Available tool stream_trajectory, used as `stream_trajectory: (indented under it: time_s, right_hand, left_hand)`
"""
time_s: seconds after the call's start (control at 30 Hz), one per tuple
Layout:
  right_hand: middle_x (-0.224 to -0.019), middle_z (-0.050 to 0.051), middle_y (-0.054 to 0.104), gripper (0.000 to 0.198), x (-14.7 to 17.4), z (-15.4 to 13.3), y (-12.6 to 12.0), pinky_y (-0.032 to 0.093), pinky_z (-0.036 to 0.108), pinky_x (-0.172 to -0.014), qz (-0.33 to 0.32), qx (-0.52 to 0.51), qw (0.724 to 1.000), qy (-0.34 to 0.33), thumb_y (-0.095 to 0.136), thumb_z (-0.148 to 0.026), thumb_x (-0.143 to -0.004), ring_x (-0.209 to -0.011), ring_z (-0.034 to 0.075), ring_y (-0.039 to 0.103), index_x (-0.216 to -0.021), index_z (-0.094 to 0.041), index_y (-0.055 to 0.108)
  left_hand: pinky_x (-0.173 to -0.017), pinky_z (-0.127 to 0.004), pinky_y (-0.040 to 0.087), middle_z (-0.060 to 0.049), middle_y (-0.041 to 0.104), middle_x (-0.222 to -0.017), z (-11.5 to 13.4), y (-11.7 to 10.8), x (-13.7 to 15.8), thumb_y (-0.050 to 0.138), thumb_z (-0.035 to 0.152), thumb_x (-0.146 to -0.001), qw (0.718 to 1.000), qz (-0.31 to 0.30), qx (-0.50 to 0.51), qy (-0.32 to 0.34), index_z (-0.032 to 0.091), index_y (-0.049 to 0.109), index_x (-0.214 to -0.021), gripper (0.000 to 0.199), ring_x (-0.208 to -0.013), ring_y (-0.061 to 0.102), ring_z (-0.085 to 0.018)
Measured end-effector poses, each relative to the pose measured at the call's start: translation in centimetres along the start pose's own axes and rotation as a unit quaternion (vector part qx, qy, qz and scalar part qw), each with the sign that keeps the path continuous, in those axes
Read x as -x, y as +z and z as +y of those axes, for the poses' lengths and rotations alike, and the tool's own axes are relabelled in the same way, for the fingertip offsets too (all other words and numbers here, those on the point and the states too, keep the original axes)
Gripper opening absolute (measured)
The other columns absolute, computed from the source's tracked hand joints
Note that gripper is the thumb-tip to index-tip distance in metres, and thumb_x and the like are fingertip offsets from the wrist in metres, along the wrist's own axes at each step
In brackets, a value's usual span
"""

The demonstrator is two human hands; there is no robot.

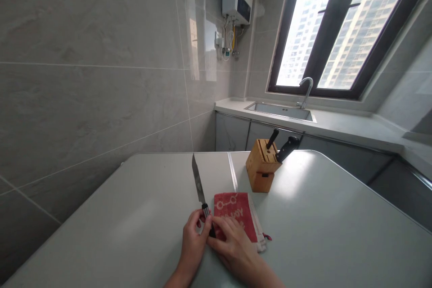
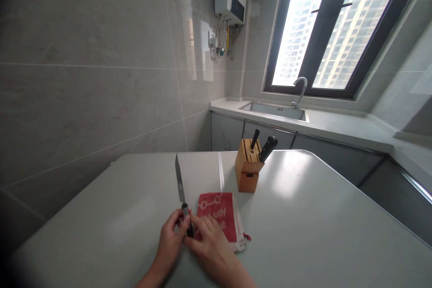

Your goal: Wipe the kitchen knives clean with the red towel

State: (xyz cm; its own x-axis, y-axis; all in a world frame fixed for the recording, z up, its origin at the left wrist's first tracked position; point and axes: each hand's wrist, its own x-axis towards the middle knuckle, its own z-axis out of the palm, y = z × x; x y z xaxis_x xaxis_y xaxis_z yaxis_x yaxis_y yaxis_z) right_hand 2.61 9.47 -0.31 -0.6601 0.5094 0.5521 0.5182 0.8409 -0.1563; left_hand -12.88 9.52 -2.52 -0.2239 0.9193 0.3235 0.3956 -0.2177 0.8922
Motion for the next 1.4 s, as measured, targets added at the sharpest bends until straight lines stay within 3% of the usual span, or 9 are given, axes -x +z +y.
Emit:
stream_trajectory:
  time_s: [0.17,0.3,0.43,0.6,0.83,1.07,1.3,1.4]
  right_hand:
    - [-0.104,0.005,0.06,0.03,0.5,1.1,-0.5,0.042,0.031,-0.08,-0.006,-0.032,0.999,0.028,0.05,-0.017,-0.083,-0.091,0.017,0.053,-0.111,-0.026,0.054]
    - [-0.082,0.003,0.062,0.019,0.9,2.9,-0.9,0.04,0.03,-0.073,0.051,0.009,0.992,0.112,0.046,-0.019,-0.085,-0.077,0.016,0.054,-0.098,-0.023,0.059]
    - [-0.073,0.004,0.06,0.021,1.4,4.5,-1.9,0.036,0.031,-0.072,0.04,0.089,0.961,0.257,0.042,-0.024,-0.087,-0.074,0.018,0.054,-0.076,-0.019,0.059]
    - [-0.077,0.007,0.062,0.024,2.1,5.4,-2.2,0.031,0.035,-0.072,-0.023,0.189,0.915,0.356,0.042,-0.034,-0.087,-0.078,0.023,0.055,-0.078,-0.02,0.058]
    - [-0.082,0.009,0.062,0.029,2.7,5.8,-1.3,0.03,0.035,-0.07,-0.068,0.21,0.891,0.396,0.043,-0.044,-0.084,-0.081,0.025,0.057,-0.086,-0.018,0.055]
    - [-0.081,0.006,0.063,0.028,2.7,6.2,-1.5,0.031,0.033,-0.068,-0.074,0.149,0.886,0.432,0.044,-0.046,-0.083,-0.08,0.024,0.059,-0.082,-0.02,0.054]
    - [-0.082,0.006,0.064,0.03,2.8,6.4,-1.6,0.033,0.033,-0.067,-0.079,0.135,0.88,0.449,0.048,-0.05,-0.079,-0.08,0.025,0.06,-0.082,-0.02,0.053]
    - [-0.082,0.006,0.065,0.031,2.8,6.4,-1.6,0.033,0.033,-0.067,-0.086,0.119,0.879,0.453,0.048,-0.05,-0.078,-0.08,0.024,0.06,-0.081,-0.02,0.054]
  left_hand:
    - [-0.069,-0.028,0.047,-0.005,0.066,-0.08,0.1,-0.4,-0.4,0.05,0.041,-0.081,0.999,0.013,0.03,-0.025,0.015,0.06,-0.091,0.029,-0.075,0.06,-0.019]
    - [-0.069,-0.029,0.047,-0.006,0.066,-0.079,0.0,-0.4,-0.4,0.051,0.045,-0.08,1.0,0.02,0.013,-0.018,0.015,0.059,-0.093,0.033,-0.073,0.06,-0.02]
    - [-0.072,-0.03,0.046,-0.006,0.064,-0.082,-0.2,-0.1,-0.2,0.046,0.045,-0.083,1.0,0.021,-0.002,-0.008,0.016,0.056,-0.096,0.033,-0.078,0.059,-0.021]
    - [-0.077,-0.033,0.044,-0.007,0.062,-0.09,-0.7,-0.1,-0.1,0.041,0.041,-0.087,1.0,0.0,-0.003,-0.018,0.017,0.05,-0.101,0.029,-0.084,0.058,-0.022]
    - [-0.079,-0.035,0.043,-0.009,0.062,-0.093,-1.0,-0.1,-0.1,0.041,0.041,-0.087,1.0,0.015,-0.014,-0.017,0.017,0.05,-0.103,0.03,-0.087,0.059,-0.023]
    - [-0.079,-0.032,0.043,-0.007,0.061,-0.093,-0.2,-0.1,0.1,0.039,0.035,-0.088,1.0,-0.011,-0.013,0.003,0.018,0.05,-0.101,0.024,-0.089,0.057,-0.021]
    - [-0.062,-0.027,0.043,0.0,0.057,-0.07,-0.8,0.1,0.1,0.037,0.036,-0.089,0.999,-0.049,-0.01,-0.007,0.019,0.048,-0.1,0.024,-0.06,0.054,-0.016]
    - [-0.06,-0.026,0.043,0.0,0.056,-0.069,-1.0,0.2,0.2,0.037,0.037,-0.089,0.998,-0.057,-0.013,-0.005,0.019,0.048,-0.102,0.024,-0.057,0.052,-0.016]
